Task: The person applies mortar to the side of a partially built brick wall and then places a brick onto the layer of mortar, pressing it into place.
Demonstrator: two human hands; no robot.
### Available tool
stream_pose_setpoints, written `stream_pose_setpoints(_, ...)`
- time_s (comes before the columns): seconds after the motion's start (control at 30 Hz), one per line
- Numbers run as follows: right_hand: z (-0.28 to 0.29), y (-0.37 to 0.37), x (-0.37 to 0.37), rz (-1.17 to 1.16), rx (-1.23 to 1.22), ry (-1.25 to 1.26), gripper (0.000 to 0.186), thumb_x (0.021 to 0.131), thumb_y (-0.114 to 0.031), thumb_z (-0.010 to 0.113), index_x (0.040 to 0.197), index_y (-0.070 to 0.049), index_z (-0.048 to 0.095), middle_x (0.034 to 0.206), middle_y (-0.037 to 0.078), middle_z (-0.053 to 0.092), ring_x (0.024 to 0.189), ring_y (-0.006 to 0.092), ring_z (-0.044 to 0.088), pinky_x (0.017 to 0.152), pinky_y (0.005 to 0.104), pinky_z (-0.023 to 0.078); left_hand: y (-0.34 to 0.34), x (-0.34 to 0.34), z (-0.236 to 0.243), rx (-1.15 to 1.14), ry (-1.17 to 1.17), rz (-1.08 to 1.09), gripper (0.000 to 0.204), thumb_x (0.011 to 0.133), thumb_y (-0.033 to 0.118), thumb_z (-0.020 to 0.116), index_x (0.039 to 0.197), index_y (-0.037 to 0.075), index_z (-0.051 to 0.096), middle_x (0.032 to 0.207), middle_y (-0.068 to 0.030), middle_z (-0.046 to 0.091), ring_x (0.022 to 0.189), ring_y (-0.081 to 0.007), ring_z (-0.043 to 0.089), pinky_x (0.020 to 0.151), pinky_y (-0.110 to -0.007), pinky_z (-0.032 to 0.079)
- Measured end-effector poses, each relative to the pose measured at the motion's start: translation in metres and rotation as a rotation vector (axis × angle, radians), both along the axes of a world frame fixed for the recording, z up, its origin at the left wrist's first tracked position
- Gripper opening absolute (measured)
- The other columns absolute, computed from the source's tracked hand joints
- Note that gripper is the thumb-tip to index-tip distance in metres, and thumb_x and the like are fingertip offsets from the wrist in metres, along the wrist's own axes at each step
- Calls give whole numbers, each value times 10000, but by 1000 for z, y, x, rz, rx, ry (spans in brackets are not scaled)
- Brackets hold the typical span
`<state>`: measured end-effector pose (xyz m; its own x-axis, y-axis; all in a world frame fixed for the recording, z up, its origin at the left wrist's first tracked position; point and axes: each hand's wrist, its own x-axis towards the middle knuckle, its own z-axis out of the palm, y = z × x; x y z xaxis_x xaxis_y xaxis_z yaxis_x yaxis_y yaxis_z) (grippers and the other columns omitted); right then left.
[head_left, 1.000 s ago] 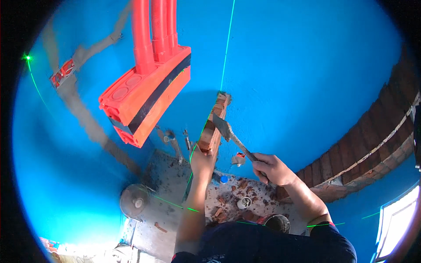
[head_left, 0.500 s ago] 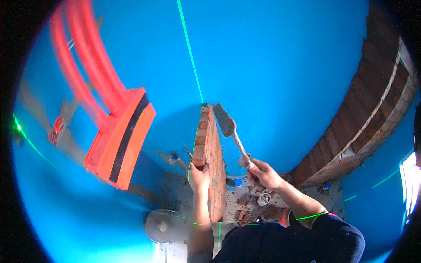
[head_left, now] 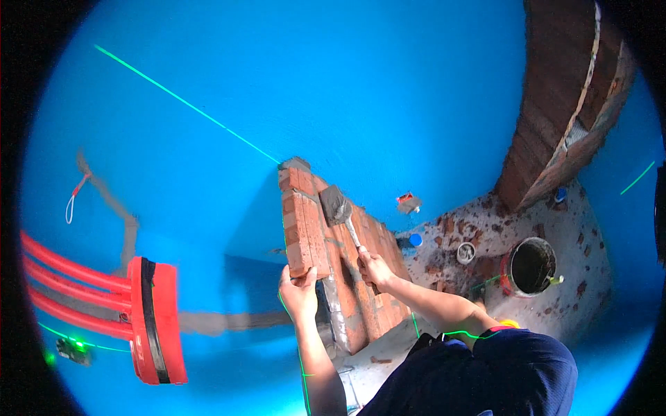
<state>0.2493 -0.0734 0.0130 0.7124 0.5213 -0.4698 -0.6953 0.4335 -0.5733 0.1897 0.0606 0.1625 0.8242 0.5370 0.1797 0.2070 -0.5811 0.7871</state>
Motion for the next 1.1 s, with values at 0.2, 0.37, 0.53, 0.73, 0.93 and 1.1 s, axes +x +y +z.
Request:
stream_pose_setpoints(0.2,-5,14,-2,13,120,18,476,952,-505,389,664,-125,378,498,-34,275,374,103,231,359,297,181,3,-1,1,21,-5,-18,421,768,84,737,1125,-44,556,911,-101,687,791,-114,633,687,-262,502)
stream_pose_setpoints(0.37,1,11,0,67,159,38,484,959,-489,381,637,-128,376,500,-31,271,376,110,216,372,294,166,-1,-2,6,-48,-5,-43,408,767,79,737,1113,-43,558,902,-102,689,784,-108,632,676,-251,497)
stream_pose_setpoints(0.53,7,13,-6,74,195,52,469,946,-524,378,652,-160,361,511,-44,267,388,84,204,372,267,153,5,-3,0,-80,-12,-52,464,754,72,747,1139,-62,526,919,-131,687,801,-140,651,698,-283,519)
stream_pose_setpoints(0.73,16,11,-5,88,236,68,457,949,-523,368,685,-150,379,514,-43,256,391,91,198,376,275,164,6,-4,1,-73,3,-50,454,757,70,743,1139,-50,529,912,-129,689,815,-138,651,704,-282,516)
stream_pose_setpoints(0.93,26,7,7,128,249,92,456,955,-521,355,707,-141,394,515,-48,242,391,88,184,377,274,164,-2,0,5,-69,-18,-57,388,767,55,732,1092,-54,548,910,-104,685,792,-102,624,679,-242,496)
stream_pose_setpoints(1.1,45,-1,9,164,282,-4,493,950,-531,372,645,-143,371,506,-44,226,378,95,183,367,271,172,1,0,5,-45,16,-49,414,763,56,738,1110,-53,539,912,-106,687,791,-103,626,683,-250,502)
